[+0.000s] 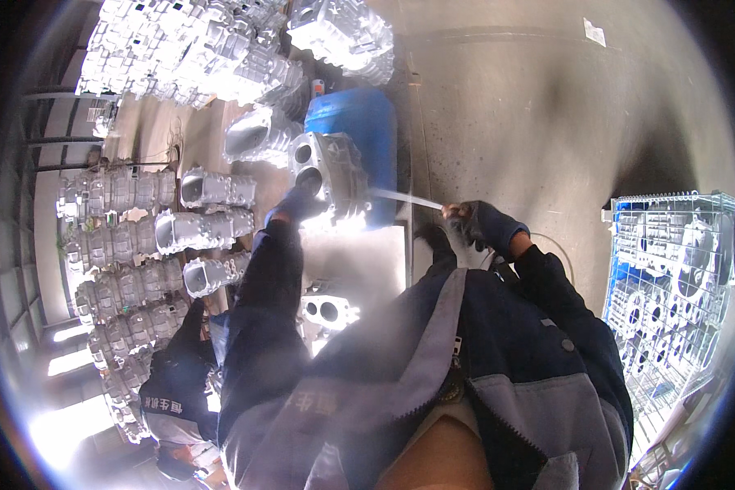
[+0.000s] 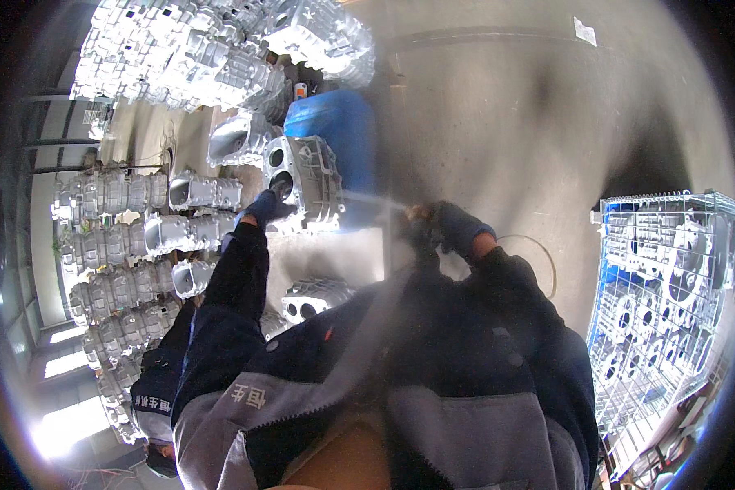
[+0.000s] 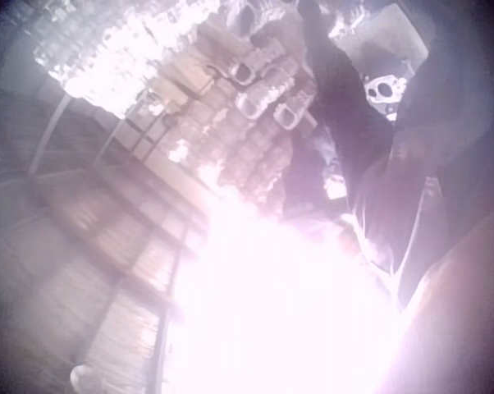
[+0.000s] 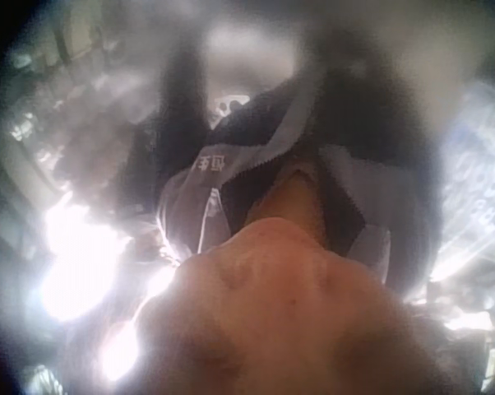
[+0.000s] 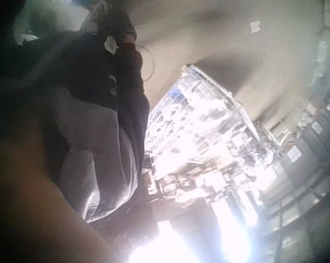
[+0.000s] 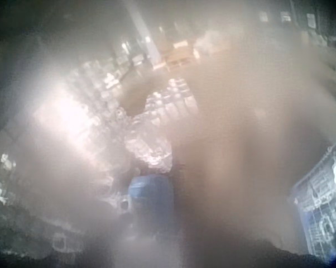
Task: The person repeatedly picks up metal engine blocks, sprays them with a handheld nozzle, and places them back on a table. The person handles multiple parts one at a time, rotating them to spray different sides.
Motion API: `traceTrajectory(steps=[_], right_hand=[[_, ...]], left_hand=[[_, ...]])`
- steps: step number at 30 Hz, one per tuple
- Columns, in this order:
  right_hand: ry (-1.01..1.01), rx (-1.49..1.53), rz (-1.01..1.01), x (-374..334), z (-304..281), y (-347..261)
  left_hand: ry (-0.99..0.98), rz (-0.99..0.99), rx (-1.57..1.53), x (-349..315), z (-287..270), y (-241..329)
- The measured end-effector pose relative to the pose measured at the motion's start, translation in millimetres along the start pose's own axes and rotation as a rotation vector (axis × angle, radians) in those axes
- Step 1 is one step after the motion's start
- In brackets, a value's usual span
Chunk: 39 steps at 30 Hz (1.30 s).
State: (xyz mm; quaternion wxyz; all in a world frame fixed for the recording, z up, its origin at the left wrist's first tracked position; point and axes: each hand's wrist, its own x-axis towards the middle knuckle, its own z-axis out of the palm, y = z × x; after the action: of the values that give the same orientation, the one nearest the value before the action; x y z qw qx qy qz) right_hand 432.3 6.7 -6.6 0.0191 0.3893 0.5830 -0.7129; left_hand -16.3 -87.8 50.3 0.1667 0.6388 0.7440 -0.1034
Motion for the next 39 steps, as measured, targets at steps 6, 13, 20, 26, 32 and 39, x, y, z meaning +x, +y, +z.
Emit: traceTrajectory(steps=[6, 13, 20, 26, 32, 39], right_hand=[[0.35, -0.293, -0.747, 64, 18, 39], [0.178, 0.001, -0.304, 64, 26, 40], [0.069, -0.16, -0.054, 34, 6, 7], [0.143, -0.11, -0.302, 49, 15, 23], [0.289, -0.232, -0.454, 66, 1, 17], [0.191, -0.093, -0.323, 82, 6, 24]], left_hand=[[0.046, -0.427, -0.038, 29, 2, 58], [-0.131, -0.315, 0.158, 29, -6, 60], [0.006, -0.369, -0.065, 28, 18, 40], [0.109, -0.365, -0.062, 36, 34, 23], [0.057, -0.4, -0.055, 30, 19, 36], [-0.001, -0.281, -0.061, 25, 9, 39]])
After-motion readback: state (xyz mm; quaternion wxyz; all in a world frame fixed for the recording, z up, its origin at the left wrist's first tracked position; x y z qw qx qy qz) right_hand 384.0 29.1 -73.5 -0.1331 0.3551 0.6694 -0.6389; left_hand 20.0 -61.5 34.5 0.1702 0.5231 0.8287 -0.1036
